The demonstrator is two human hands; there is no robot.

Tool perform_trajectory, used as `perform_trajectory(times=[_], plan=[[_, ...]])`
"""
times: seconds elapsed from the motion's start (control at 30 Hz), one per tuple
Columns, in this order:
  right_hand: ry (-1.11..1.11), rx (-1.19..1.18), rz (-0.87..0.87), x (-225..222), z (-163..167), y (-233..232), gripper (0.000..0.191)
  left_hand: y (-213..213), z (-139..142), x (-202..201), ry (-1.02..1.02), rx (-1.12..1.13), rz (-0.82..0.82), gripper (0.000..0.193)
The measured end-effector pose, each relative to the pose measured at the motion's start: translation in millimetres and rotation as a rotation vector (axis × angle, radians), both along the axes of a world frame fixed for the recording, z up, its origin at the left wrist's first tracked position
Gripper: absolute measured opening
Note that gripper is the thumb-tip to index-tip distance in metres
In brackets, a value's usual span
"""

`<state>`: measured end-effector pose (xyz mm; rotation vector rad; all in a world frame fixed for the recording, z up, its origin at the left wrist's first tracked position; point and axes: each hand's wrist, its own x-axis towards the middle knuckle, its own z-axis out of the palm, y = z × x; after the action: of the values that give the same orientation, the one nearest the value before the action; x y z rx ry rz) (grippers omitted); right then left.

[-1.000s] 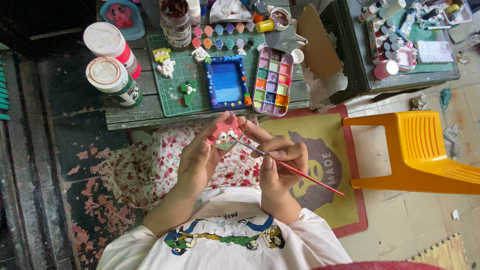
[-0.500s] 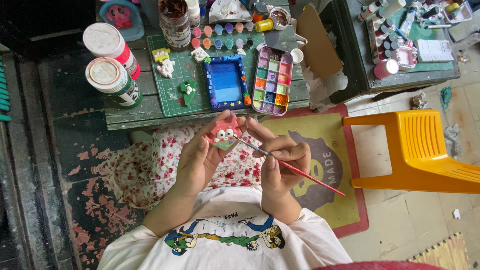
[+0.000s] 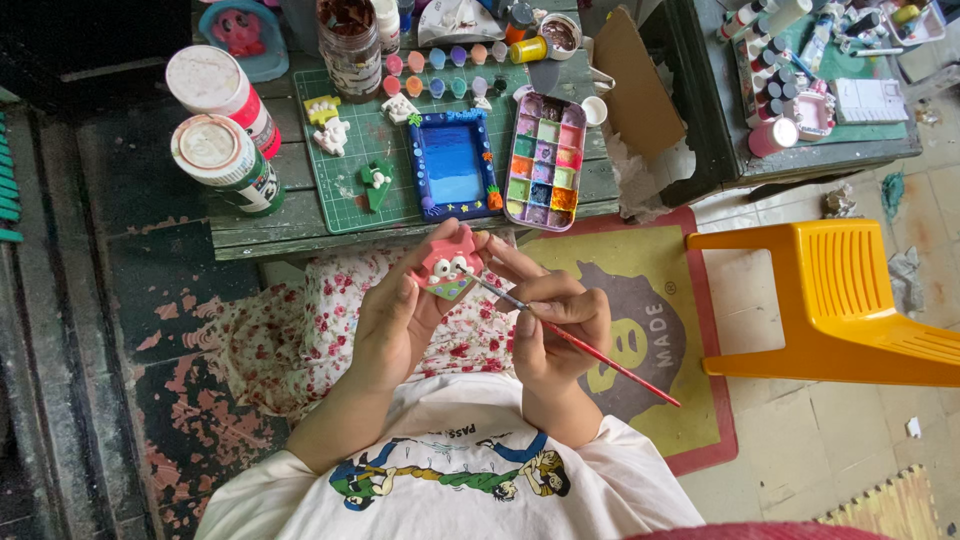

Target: The person sits at a cluttered craft table and paints small clay figurines with a paintbrush. They open paint jars, dip and wipe the brush on a tissue, rinse it in a water cup, and paint details on the figurines, holding each piece in one hand while brushing with the other.

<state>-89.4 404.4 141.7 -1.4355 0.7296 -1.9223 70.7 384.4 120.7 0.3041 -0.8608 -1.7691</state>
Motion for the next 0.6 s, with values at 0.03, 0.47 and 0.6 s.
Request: perform_trajectory(times=[0.03,0.47,0.6], plan=[[0.008,0.001,0.000,-0.2,0.3,-0.2,0.022,0.1,-0.1,0.0,0.000,0.000,0.002,0.063],[-0.030,-0.011,0.004,0.8,-2.4,-3.1,0.022,-0.6,-0.8,0.3,0.010,-0.001,0.000,0.061],[-0.104,0.009,0.021,-6.1,-8.8,-0.5,0.023,-0.8,-1.4,0.2,0.012,0.026,-0.001,0.062]])
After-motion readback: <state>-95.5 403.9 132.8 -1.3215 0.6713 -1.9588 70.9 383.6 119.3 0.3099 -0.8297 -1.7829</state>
